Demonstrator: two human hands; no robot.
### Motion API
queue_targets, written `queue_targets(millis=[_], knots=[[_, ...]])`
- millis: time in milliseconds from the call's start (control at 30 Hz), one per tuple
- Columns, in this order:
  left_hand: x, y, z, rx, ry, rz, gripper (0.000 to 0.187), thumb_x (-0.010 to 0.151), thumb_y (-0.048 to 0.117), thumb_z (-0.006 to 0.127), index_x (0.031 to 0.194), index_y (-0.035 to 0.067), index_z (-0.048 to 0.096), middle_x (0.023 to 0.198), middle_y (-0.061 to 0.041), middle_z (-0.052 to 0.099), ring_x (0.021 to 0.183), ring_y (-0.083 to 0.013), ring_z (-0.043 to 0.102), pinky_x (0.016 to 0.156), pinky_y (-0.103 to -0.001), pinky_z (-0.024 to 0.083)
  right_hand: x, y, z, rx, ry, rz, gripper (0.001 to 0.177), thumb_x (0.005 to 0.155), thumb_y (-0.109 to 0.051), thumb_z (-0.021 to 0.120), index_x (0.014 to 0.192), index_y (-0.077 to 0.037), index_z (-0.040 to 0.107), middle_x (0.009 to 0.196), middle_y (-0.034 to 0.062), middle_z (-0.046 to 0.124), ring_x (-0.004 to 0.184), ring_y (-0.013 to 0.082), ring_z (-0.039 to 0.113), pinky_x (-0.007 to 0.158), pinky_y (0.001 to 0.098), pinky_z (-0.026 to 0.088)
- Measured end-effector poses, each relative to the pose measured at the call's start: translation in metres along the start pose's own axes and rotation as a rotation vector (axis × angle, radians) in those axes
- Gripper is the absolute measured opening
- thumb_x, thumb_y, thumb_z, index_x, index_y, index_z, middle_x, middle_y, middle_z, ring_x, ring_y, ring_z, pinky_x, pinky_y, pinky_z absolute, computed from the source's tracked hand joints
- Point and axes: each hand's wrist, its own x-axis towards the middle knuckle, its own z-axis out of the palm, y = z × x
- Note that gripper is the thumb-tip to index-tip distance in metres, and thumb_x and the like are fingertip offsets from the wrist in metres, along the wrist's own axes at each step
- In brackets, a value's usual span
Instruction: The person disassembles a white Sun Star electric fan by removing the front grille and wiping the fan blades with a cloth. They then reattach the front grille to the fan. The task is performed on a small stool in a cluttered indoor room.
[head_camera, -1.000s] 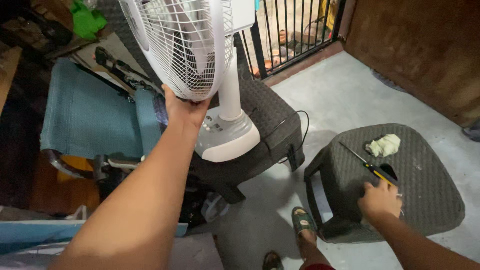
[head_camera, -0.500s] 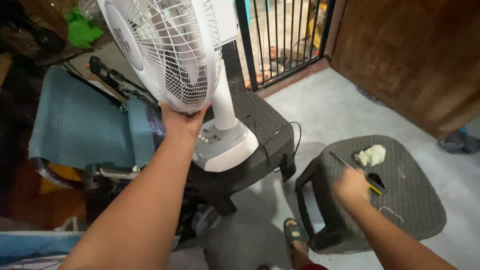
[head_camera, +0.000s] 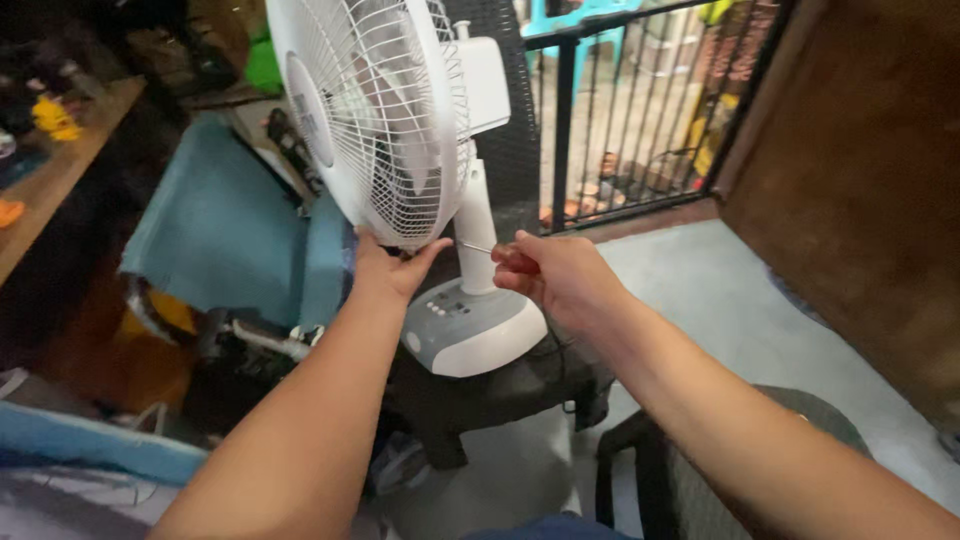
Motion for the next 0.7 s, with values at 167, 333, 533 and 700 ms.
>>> queue_targets(millis=[167, 333, 533, 700], knots=[[0.012, 0.003, -0.011, 0.058, 0.072, 0.029, 0.085, 0.097, 0.074, 0.035, 0.156, 0.013, 0.036, 0.156, -0.026, 0.04, 0.141, -0.0505, 0.046, 0.108, -0.072, 0.043, 0.035, 0.019, 0.007, -0.074, 0.019, -0.01, 0.024, 0.092, -0.004, 0.066, 0.106, 0.015, 0.07, 0.099, 0.0196, 0.075, 0.079, 0.0229, 0.071, 0.076, 0.0321, 0.061], [0.008, 0.009, -0.012, -0.015, 0.018, -0.002, 0.092, 0.093, 0.078, 0.036, 0.15, 0.007, 0.047, 0.144, -0.023, 0.055, 0.129, -0.0458, 0.054, 0.113, -0.071, 0.033, 0.044, 0.03, 0.025, -0.065, 0.001, -0.002, 0.02, 0.083, 0.005, 0.068, 0.102, 0.012, 0.07, 0.096, 0.0187, 0.075, 0.082, 0.0223, 0.076, 0.078, 0.0305, 0.064], [-0.012, 0.01, -0.006, 0.107, 0.242, -0.036, 0.099, 0.088, 0.087, 0.033, 0.133, 0.003, 0.058, 0.117, -0.012, 0.06, 0.101, -0.0313, 0.055, 0.12, -0.072, 0.016, 0.04, 0.031, 0.041, -0.327, 0.026, -0.233, 0.028, 0.082, -0.002, 0.075, 0.107, 0.01, 0.072, 0.09, 0.0133, 0.076, 0.077, 0.0176, 0.073, 0.071, 0.0272, 0.059], [-0.02, 0.01, -0.008, 0.12, 0.231, -0.044, 0.109, 0.085, 0.091, 0.027, 0.129, -0.004, 0.059, 0.109, -0.012, 0.063, 0.099, -0.0298, 0.06, 0.122, -0.064, 0.008, 0.036, 0.035, 0.051, -0.391, -0.072, -0.297, 0.03, 0.086, -0.009, 0.075, 0.109, 0.009, 0.073, 0.088, 0.0106, 0.075, 0.074, 0.0131, 0.07, 0.068, 0.0265, 0.058]])
